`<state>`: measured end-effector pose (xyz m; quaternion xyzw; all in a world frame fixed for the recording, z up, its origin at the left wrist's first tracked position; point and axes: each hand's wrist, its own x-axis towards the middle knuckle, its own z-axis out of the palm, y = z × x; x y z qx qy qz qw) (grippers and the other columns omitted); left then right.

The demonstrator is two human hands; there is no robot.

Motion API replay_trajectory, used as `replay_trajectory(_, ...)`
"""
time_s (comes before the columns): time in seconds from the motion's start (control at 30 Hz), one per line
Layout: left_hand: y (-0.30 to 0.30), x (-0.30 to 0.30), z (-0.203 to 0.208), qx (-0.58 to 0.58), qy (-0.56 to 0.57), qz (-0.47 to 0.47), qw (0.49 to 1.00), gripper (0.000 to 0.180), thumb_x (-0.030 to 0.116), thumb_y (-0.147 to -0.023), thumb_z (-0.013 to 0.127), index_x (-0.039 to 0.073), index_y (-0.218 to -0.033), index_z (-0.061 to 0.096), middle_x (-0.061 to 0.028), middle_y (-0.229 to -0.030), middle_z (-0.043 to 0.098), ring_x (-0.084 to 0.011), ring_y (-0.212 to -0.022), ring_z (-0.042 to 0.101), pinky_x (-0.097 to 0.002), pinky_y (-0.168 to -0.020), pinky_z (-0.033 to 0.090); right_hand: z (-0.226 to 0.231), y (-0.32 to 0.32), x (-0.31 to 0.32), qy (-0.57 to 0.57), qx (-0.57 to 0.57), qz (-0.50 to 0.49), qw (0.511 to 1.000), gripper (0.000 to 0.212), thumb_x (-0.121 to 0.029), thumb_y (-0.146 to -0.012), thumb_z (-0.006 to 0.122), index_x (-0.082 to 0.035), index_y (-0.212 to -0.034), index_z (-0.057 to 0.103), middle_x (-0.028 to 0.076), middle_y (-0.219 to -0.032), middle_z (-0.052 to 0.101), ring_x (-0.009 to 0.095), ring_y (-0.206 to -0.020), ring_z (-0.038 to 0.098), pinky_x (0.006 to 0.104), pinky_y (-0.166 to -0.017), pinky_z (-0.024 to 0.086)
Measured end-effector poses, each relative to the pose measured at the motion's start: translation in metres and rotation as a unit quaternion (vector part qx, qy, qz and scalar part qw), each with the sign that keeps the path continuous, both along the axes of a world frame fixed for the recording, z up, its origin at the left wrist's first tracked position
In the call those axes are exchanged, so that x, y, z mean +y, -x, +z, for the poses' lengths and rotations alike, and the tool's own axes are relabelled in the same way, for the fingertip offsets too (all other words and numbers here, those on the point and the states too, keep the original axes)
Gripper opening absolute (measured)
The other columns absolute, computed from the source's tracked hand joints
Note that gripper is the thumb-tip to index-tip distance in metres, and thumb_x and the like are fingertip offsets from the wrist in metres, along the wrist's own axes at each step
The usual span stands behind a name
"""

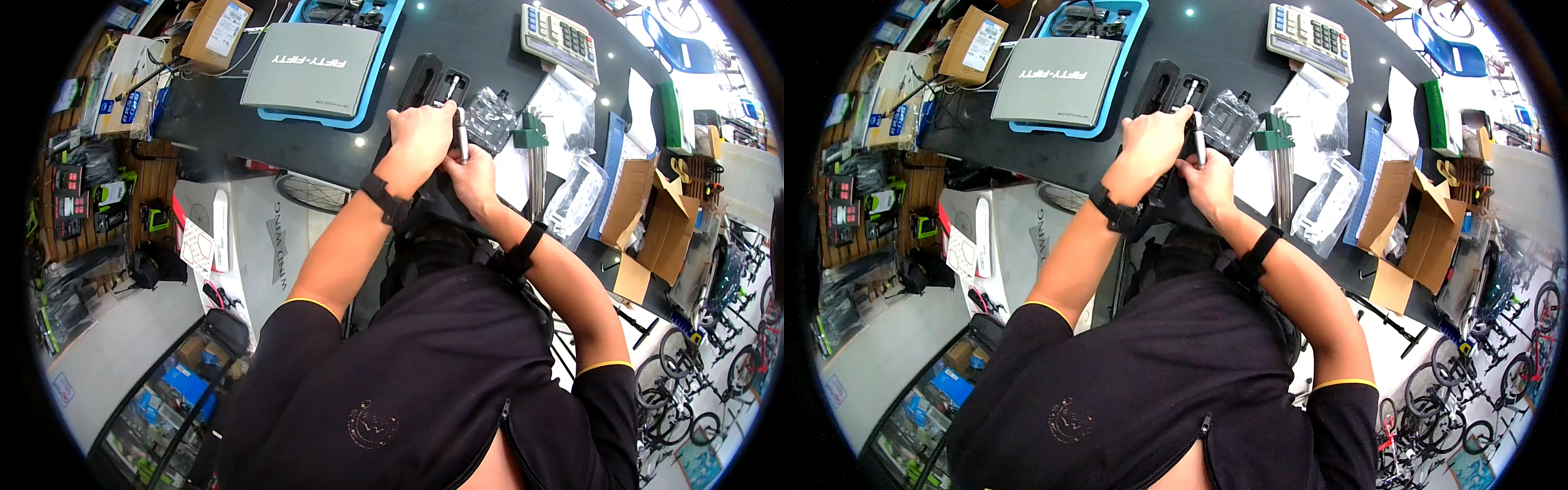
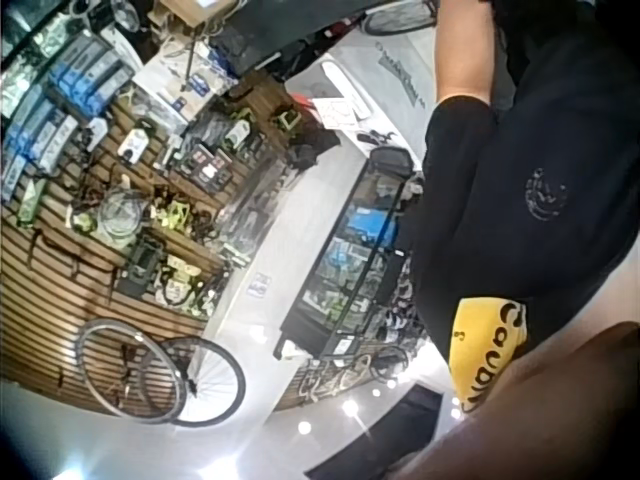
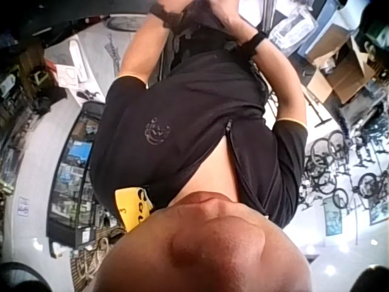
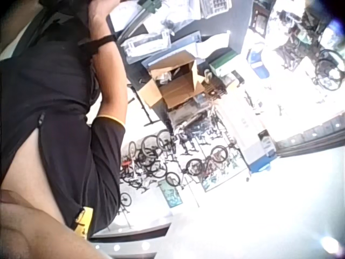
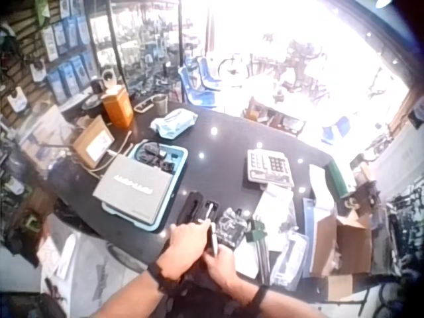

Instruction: The person adjusts the handlebar stem of a bicycle using an Allen key. They then retrieve a new handlebar grip from a workbench, install it onto the handlebar, and rotate it to secure the fit.

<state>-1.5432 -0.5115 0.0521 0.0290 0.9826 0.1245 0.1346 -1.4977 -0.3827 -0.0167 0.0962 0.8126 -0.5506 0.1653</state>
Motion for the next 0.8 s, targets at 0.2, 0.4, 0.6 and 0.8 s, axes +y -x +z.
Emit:
replay_trajectory(0.2,0.014,0.008,-0.002,-0.019,0.046,-0.027,0.998,0.027,0.022,-0.096,0.043,0.021,-0.119,0.059,-0.0107,-0.086,0.073,-0.0325,-0.083,0.072,-0.0511,-0.077,0.046,-0.002,0.002,-0.001,0.022,-0.006,-0.008,1.0,0.021,-0.014,-0.079,0.079,0.002,-0.082,0.066,0.01,-0.074,0.069,0.017,-0.067,0.066,0.033,-0.066,0.053)
replay_trajectory(0.4,0.009,0.011,-0.016,0.08,0.069,-0.016,0.994,0.027,0.021,-0.094,0.049,0.02,-0.118,0.061,-0.0082,-0.083,0.072,-0.0286,-0.077,0.072,-0.0531,-0.085,0.043,0.01,0.002,-0.007,0.059,-0.003,-0.007,0.998,0.018,-0.014,-0.078,0.076,0.001,-0.078,0.065,0.009,-0.071,0.068,0.018,-0.064,0.064,0.0319,-0.064,0.051)
replay_trajectory(0.6,0.006,0.001,-0.045,0.28,0.039,-0.038,0.958,0.014,0.014,-0.091,0.053,0.017,-0.099,0.065,-0.0018,-0.089,0.061,-0.0199,-0.077,0.069,-0.0523,-0.091,0.042,0.047,0.012,0.038,0.379,-0.205,0.029,0.902,0.036,-0.032,-0.098,0.043,-0.001,-0.096,0.061,0.01,-0.078,0.066,0.012,-0.054,0.051,0.0266,-0.052,0.043)
replay_trajectory(0.8,0.0,-0.002,-0.051,0.355,0.033,-0.065,0.932,0.009,0.013,-0.088,0.057,0.015,-0.095,0.063,-0.0003,-0.087,0.058,-0.0177,-0.08,0.064,-0.0514,-0.096,0.04,0.104,0.012,0.073,0.539,-0.23,0.07,0.807,0.062,-0.052,-0.098,0.029,0.0,-0.112,0.059,0.019,-0.105,0.067,0.02,-0.081,0.061,0.0344,-0.078,0.051)
